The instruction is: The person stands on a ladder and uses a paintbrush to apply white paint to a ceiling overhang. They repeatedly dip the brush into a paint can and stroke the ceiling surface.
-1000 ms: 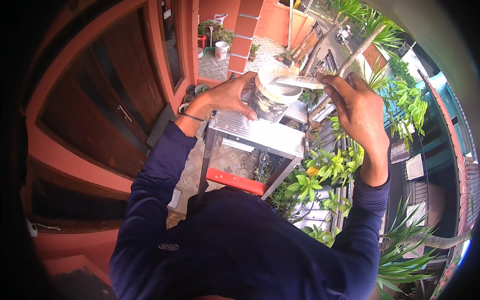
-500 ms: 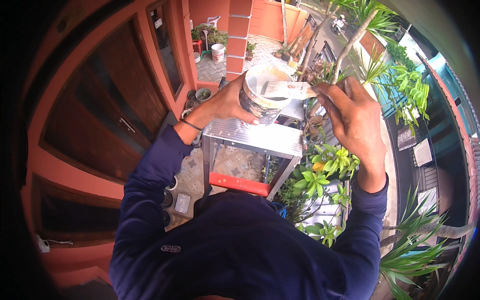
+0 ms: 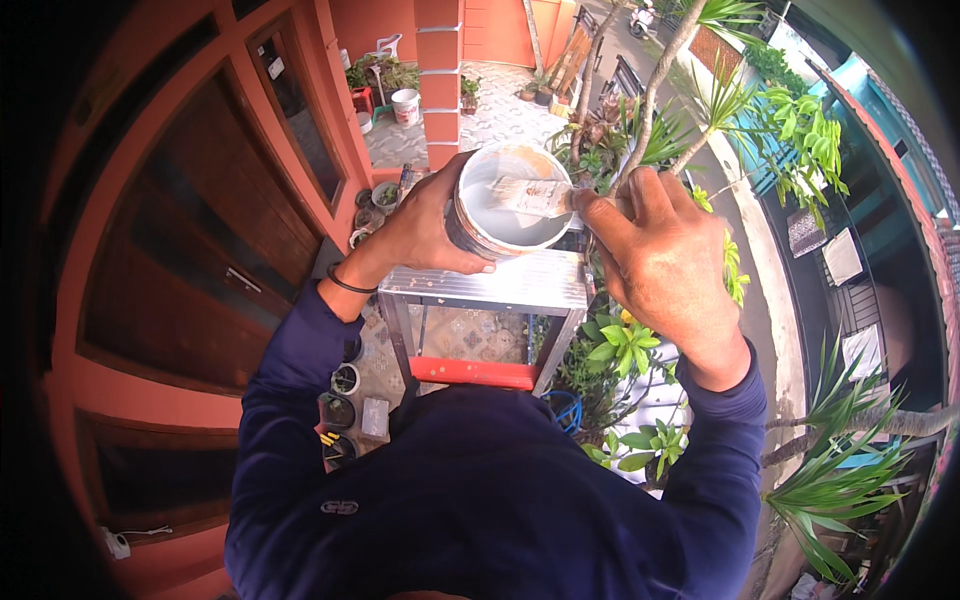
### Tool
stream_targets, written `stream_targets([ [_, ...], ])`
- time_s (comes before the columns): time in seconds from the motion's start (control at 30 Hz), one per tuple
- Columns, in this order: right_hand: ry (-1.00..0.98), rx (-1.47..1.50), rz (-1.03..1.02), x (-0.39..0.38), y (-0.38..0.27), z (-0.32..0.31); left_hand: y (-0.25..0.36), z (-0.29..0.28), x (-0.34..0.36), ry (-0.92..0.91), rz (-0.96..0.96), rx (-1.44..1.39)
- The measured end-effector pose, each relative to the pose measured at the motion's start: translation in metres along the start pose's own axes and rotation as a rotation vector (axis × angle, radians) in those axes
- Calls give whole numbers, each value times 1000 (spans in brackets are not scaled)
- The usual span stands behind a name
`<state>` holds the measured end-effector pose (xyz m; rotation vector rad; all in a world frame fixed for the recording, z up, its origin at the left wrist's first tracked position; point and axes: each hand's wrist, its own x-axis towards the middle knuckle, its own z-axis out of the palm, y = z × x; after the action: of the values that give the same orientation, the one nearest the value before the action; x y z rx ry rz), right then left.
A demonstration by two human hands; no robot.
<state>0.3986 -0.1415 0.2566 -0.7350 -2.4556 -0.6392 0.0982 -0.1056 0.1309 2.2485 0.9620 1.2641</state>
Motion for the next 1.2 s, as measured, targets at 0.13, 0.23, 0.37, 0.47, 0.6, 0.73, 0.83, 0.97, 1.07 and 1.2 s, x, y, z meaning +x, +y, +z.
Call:
stream_targets([
  [0.13,-29,20,3,1,-4,5,1,1,-2,1,20,69],
  [0.23,-94,20,-8,3,-7,9,2,1,-2,6,32,75],
  [0.37,-148,19,-21,5,-8,13,6,0,-1,10,37,87],
  [0.47,-156,-23,-63,7,-9,18,8,0,-1,11,39,95],
  [0.6,-168,-39,-58,8,-10,21,8,1,-1,19,51,119],
  [0.73,-198,-33,-31,10,-11,21,8,1,-2,28,71,128],
  [0.83,-209,-20,-19,11,-12,20,8,2,-2,43,90,146],
  [0.97,-192,-19,-20,13,-13,20,9,1,-2,31,64,135],
  [1.07,-188,-47,-67,14,-12,20,9,1,-2,22,48,135],
  [1.2,-183,-17,-42,15,-7,17,8,1,-3,28,57,129],
])
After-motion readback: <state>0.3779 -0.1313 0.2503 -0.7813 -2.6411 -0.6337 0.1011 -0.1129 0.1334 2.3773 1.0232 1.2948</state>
